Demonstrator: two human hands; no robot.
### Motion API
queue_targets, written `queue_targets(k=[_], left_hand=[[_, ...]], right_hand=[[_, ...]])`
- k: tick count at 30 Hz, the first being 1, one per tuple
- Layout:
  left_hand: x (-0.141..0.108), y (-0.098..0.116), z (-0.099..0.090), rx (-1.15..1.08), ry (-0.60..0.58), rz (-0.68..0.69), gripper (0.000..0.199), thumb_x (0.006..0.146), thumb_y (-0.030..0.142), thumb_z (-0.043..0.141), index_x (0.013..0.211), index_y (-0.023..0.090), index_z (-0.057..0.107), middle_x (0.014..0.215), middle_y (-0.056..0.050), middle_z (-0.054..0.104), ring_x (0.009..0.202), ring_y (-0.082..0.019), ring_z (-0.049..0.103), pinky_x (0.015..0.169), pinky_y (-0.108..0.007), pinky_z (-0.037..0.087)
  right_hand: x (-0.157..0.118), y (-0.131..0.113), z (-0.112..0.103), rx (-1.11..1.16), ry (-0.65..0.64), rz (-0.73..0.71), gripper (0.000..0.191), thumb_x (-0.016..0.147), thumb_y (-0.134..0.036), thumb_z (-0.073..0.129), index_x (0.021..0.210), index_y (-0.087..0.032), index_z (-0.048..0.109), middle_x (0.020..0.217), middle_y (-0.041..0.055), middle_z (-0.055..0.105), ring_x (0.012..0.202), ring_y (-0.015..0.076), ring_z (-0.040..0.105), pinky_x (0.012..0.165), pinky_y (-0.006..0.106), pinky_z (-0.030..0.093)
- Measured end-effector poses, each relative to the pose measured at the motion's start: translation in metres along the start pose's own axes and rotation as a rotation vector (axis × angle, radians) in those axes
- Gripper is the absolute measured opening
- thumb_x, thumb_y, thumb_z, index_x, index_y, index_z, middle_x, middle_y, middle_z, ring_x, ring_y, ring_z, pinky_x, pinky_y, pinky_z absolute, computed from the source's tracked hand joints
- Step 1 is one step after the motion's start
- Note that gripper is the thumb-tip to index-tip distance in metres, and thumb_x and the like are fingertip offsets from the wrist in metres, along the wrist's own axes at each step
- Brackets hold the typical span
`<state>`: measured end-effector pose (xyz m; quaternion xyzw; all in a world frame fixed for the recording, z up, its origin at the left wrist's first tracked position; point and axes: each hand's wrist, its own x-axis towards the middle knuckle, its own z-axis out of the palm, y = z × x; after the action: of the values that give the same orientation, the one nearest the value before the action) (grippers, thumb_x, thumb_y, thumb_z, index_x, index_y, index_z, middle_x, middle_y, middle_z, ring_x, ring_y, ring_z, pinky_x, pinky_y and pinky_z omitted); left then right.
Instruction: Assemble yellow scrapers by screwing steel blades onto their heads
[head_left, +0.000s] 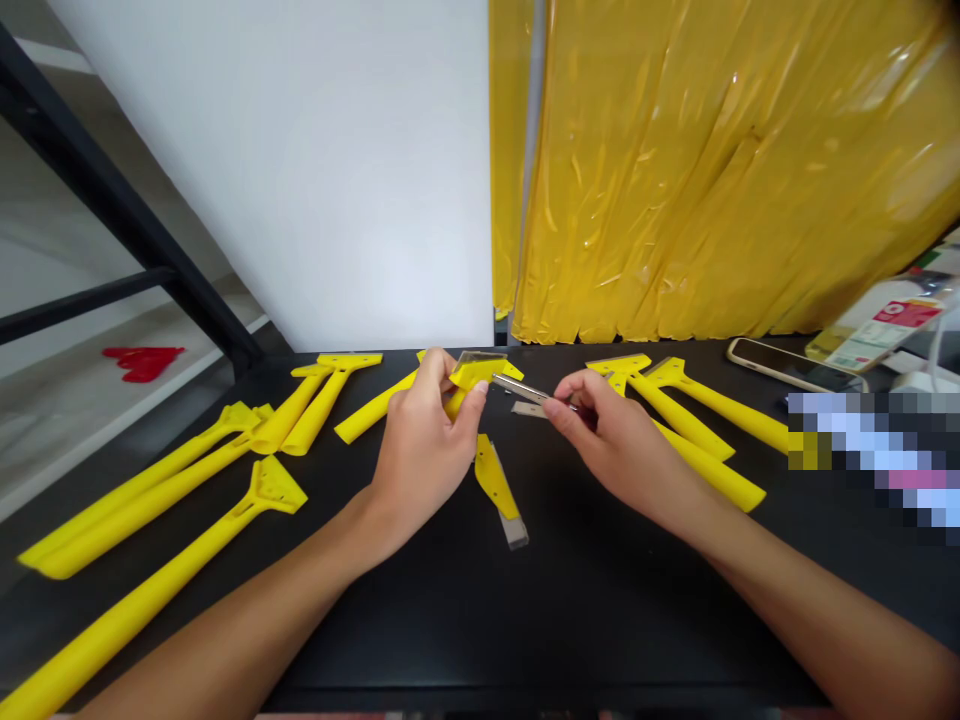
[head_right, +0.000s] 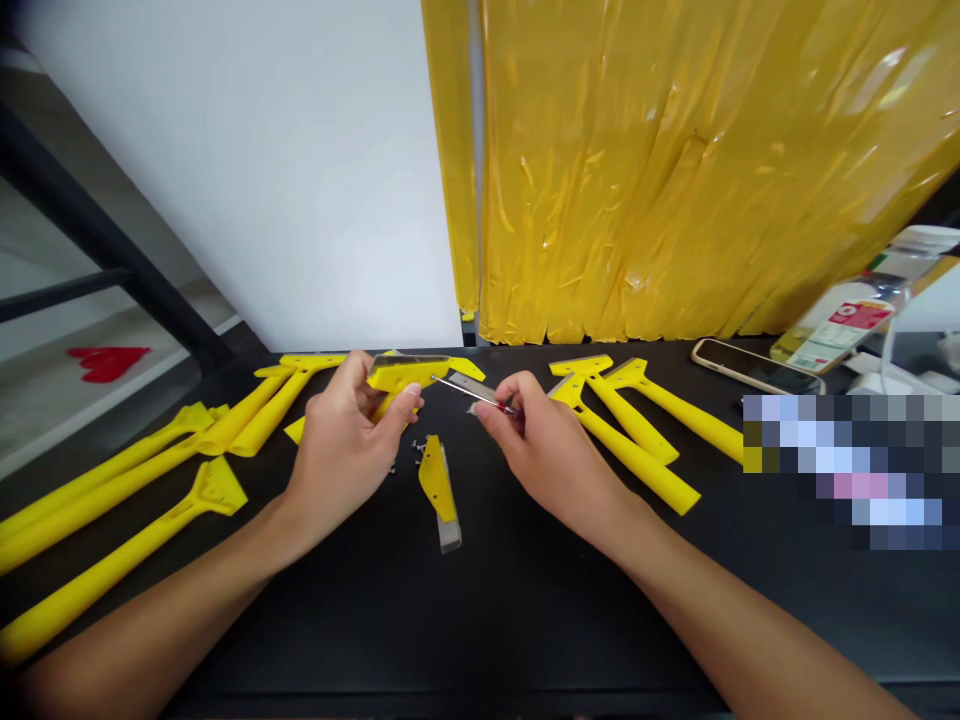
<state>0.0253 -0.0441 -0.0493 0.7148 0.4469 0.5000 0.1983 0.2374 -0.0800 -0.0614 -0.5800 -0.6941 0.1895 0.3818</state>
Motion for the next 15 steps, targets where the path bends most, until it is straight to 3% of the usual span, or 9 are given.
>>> queue_targets(k=[4, 9, 15], left_hand=[[0.0006, -0.0003, -0.0008, -0.001, 0.006, -0.011, 0.024, 0.087, 0.028, 0.066, 0.087, 0.025, 0.043, 0.07, 0.003, 0.057, 0.064, -0.016, 0.061, 0.056, -0.027, 0.045], [-0.0007, 0.0007, -0.0004, 0.008, 0.002, -0.017, 0.024, 0.087, 0.029, 0.066, 0.086, 0.025, 0.042, 0.069, 0.003, 0.058, 0.064, -0.017, 0.062, 0.056, -0.028, 0.045], [-0.0001, 0.0019, -0.0015, 0.035, 0.003, -0.01, 0.024, 0.088, 0.029, 0.066, 0.087, 0.026, 0.042, 0.07, 0.003, 0.058, 0.063, -0.017, 0.062, 0.055, -0.027, 0.045]], right_hand=[[-0.0009, -0.0018, 0.0004, -0.022, 0.008, -0.02, 0.023, 0.102, -0.043, 0.048, 0.093, -0.022, 0.053, 0.081, 0.0019, 0.066, 0.072, 0.0182, 0.061, 0.065, 0.03, 0.043], [-0.0007, -0.0027, -0.0011, -0.073, -0.034, -0.016, 0.042, 0.106, -0.046, 0.033, 0.081, -0.022, 0.057, 0.073, 0.0027, 0.065, 0.07, 0.0195, 0.062, 0.069, 0.033, 0.043], [-0.0021, -0.0044, 0.0012, 0.029, 0.014, -0.005, 0.022, 0.098, -0.045, 0.056, 0.099, -0.023, 0.052, 0.078, 0.0005, 0.065, 0.067, 0.0176, 0.059, 0.061, 0.029, 0.042]])
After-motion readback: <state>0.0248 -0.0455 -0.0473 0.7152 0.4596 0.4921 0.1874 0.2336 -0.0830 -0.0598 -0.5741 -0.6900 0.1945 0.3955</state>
